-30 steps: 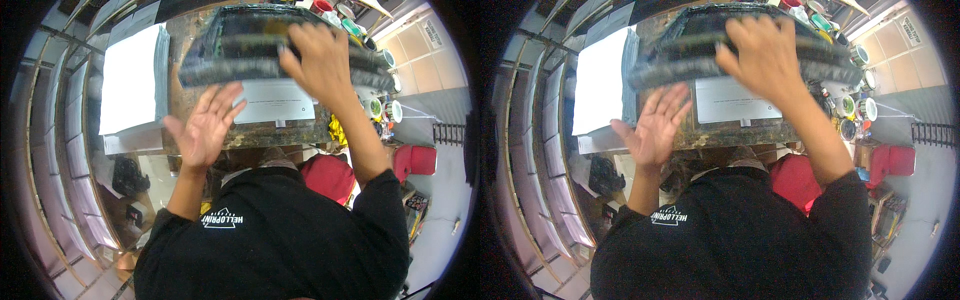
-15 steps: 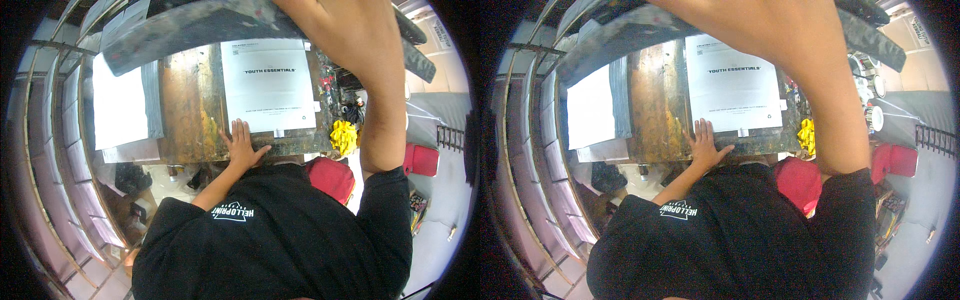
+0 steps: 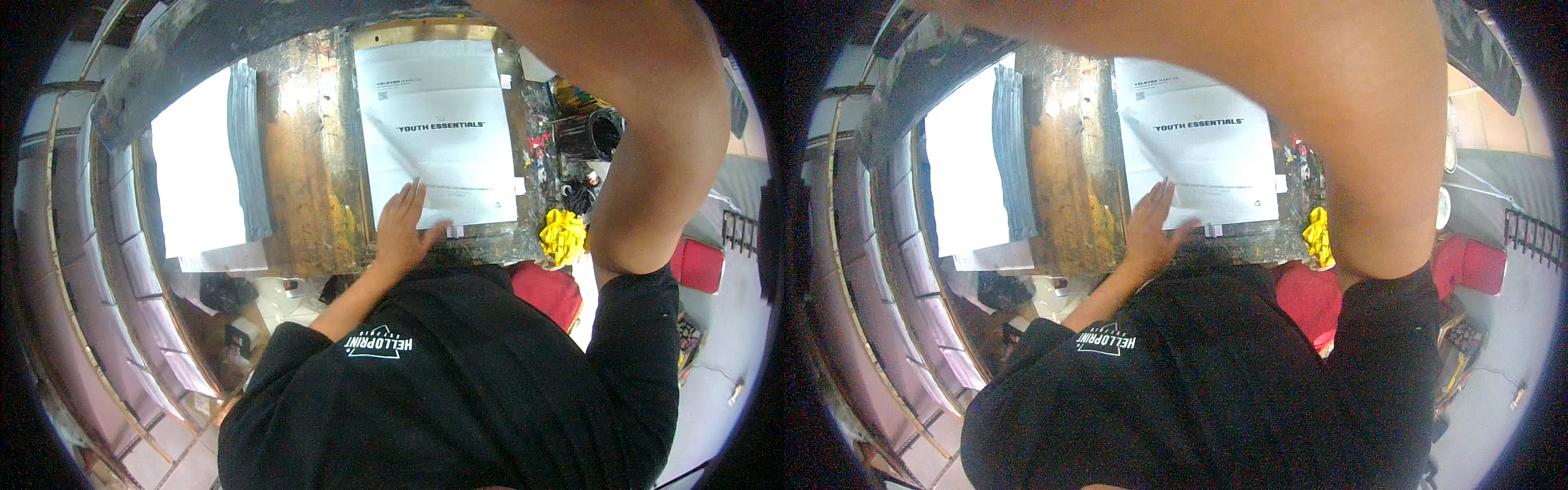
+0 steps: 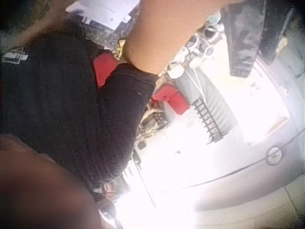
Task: The person performs screen printing on white paper sheets. They place each sheet under a screen, pull a squeegee across the screen to apply ink, then lift the screen and remove the printed sheet. Another person in a yellow shirt assists by stacking the printed sheets.
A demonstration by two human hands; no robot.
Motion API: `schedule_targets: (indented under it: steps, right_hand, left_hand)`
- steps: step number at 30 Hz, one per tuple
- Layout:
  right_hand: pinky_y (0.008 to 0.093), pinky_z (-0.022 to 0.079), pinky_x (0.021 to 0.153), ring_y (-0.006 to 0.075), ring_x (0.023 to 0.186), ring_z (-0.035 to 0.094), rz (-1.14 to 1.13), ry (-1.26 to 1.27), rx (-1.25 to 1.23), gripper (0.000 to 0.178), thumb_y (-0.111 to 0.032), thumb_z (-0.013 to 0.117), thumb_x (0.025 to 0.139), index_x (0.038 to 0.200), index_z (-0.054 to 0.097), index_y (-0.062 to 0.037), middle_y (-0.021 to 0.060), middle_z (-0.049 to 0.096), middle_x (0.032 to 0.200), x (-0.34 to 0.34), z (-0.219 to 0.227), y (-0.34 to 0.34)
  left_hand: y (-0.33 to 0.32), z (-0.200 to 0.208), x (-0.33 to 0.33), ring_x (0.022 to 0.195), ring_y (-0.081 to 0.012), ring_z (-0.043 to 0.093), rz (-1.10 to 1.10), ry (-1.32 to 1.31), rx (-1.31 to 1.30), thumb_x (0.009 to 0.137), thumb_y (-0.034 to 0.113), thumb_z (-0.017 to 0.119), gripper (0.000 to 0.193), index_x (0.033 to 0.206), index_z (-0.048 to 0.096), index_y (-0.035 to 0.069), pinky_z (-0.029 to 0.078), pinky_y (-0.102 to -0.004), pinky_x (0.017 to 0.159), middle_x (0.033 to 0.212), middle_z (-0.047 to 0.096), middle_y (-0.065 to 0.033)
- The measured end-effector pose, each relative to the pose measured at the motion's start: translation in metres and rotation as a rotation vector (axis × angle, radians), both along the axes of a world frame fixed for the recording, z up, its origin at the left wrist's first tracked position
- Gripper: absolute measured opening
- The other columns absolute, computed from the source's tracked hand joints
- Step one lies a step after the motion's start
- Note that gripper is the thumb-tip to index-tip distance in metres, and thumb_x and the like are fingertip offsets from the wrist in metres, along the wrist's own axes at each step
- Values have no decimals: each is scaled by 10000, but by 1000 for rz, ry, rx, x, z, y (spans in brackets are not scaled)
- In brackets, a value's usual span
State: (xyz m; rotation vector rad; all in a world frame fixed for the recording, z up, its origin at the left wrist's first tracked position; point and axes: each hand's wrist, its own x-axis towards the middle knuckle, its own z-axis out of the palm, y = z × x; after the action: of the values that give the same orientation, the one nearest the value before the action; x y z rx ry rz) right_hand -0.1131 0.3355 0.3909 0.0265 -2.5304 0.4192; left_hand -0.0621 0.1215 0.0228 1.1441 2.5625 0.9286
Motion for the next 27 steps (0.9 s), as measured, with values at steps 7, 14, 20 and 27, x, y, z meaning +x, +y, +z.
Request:
schedule_targets:
  steps: [7, 14, 20, 27]
  right_hand:
    - [409, 425, 672, 323, 613, 582, -1, 61, 63, 309, -276, 596, 825, 732, 599, 18, 171, 588, 631, 9, -4, -15]
    - [450, 412, 858, 359, 896, 632, -105, 91, 292, 370, -335, 600, 901, 1056, 673, -7, 174, 685, 916, 21, -36, -14]
    - [465, 443, 864, 402, 900, 626, -144, 121, 284, 414, -362, 587, 901, 1091, 673, -4, 230, 683, 951, 28, -51, -19]
    - [474, 444, 879, 382, 952, 584, -83, -201, 236, 725, -381, 665, 847, 1406, 479, 41, 218, 630, 981, 92, -123, -59]
  left_hand:
    - [-60, 60, -73, 797, -218, 715, 351, 115, 391, 865, 3, 674, 463, 1327, 648, 13, 582, -345, 687, 1111, 745, -158]
    - [-293, 110, -257, 755, -150, 689, 481, -195, 200, 779, -59, 572, 695, 1467, 497, 1, 563, -290, 693, 1173, 694, -185]
    - [-363, 115, -376, 1160, -384, 660, 776, 279, -498, 836, 157, 761, 586, 1368, 587, -14, 520, -439, 994, 1276, 665, -253]
    - [-128, 154, -8, 1485, -388, 334, -149, -1151, 1109, 912, 680, 593, 1101, 1579, 116, -55, 246, -466, 1255, 1576, 338, -274]
